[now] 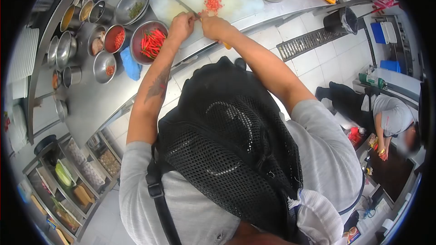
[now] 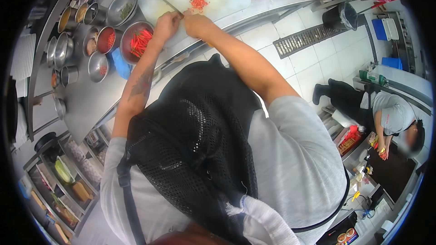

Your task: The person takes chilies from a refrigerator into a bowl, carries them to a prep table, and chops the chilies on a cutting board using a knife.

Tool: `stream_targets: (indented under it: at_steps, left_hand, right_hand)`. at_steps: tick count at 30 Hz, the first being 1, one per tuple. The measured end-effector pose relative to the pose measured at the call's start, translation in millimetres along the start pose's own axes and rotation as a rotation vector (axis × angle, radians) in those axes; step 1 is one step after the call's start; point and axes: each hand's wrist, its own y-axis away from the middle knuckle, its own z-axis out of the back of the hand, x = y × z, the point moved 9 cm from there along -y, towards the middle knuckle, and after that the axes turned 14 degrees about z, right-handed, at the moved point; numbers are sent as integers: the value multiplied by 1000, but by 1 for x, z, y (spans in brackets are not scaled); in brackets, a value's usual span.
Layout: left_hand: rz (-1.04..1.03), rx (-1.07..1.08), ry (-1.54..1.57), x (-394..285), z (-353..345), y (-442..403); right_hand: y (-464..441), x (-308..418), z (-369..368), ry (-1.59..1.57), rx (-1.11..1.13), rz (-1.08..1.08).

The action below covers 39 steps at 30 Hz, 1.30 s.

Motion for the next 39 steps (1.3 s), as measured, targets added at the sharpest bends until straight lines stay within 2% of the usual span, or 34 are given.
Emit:
stream_targets:
  at_steps: [3,5,7,11,15,17,18,20,22,24,26,27,29,31,33,35,37,39]
  left_hand:
    - [-49,-18,12,-6,4,3]
    - [-27,-11,2,-5,3,3]
    - [1,-5,-4,-3,-1,3]
    - [-17,-2,-144,4,-8,4]
    - [-57,-29,-299,-4,-4,-1]
    - [-101,-111,-320,2,30,-12]
    - [-158,-175,-316,0,48,-18]
    - [56,-228,-313,24,108,-38]
    - [149,-291,-273,64,150,-57]
    - [151,-317,-279,89,181,-57]
    - [149,-357,-246,102,201,-52]
    - [154,-358,-263,108,203,-45]
    - [202,-193,-259,112,183,-27]
    - [321,-2,-257,110,150,-1]
    - [376,5,-292,106,125,21]
    - [430,14,-316,114,104,28]
    - [503,-119,-339,119,96,30]
    - [539,-105,-258,127,84,29]
  right_hand:
    - [-6,-1,6,-15,-54,53]
    - [2,5,9,-65,35,6]
    - [-2,-5,-3,-92,3,-17]
    - [-1,-18,3,-278,-34,-4]
    - [-11,-40,3,-281,6,72]
    - [-24,-57,12,-54,-96,8]
    - [-27,-56,9,-66,-98,22]
    - [-16,-48,17,-35,-169,-7]
    - [-12,-39,16,-19,-212,40]
    - [-6,-23,13,-4,-247,101]
    - [3,-3,5,-38,-174,124]
    - [3,3,2,-49,-171,137]
    - [5,1,-17,-135,-1,89]
    - [0,-12,-21,-173,0,94]
    - [-3,-24,-18,-201,1,91]
    - [-5,-37,-1,-188,-117,58]
    - [-15,-51,-1,-137,-120,-1]
    - [-27,-55,7,31,-281,102]
